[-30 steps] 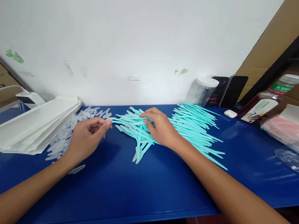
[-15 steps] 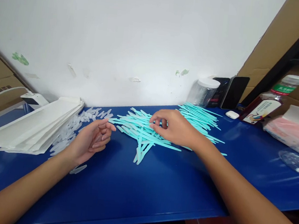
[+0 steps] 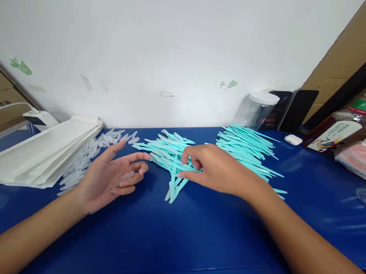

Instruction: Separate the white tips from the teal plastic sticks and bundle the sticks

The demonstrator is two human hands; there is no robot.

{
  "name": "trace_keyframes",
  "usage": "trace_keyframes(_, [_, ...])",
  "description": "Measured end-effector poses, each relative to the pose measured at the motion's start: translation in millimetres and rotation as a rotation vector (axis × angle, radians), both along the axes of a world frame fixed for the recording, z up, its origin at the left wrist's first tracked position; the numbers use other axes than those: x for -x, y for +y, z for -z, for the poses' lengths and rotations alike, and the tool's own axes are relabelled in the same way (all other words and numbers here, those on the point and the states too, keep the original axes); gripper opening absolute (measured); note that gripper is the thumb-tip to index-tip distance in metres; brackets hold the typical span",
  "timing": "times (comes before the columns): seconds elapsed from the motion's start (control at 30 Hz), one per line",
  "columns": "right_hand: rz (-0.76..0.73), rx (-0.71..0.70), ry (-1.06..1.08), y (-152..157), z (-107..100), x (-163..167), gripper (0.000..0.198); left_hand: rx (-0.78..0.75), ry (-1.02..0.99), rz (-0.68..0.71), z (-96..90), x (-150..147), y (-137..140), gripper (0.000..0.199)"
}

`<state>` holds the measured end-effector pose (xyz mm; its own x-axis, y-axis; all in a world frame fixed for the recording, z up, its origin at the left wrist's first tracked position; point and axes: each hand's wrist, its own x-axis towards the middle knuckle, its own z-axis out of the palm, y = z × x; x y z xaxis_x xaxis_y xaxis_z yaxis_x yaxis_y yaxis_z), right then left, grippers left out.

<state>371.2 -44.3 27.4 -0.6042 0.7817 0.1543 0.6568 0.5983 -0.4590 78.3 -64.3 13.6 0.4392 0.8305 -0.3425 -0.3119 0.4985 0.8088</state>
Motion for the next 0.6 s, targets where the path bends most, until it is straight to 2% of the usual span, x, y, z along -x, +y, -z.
trace_keyframes(0.1, [-0.098,-0.059,0.257,-21,11,35,0.025,0.038,-0.034,0.055,1.0,-11,-8,0.067])
trace_keyframes(0.17, [-0.164,-0.098,0.3,-35,22,55,0.027,0.04,-0.028,0.056,2.6,-19,-12,0.069])
trace_keyframes(0.27, [-0.202,-0.183,0.276,-47,38,74,0.048,0.028,-0.007,0.029,5.2,-27,-19,0.07])
trace_keyframes(0.33, [-0.202,-0.266,0.246,-49,45,80,0.051,0.031,0.005,-0.003,6.5,-31,-23,0.071])
trace_keyframes(0.5, [-0.208,-0.478,0.158,-53,50,89,0.036,0.088,0.066,-0.088,6.2,-36,-34,0.076])
trace_keyframes(0.6, [-0.217,-0.569,0.153,-55,47,92,0.029,0.127,0.061,-0.095,3.9,-36,-36,0.072])
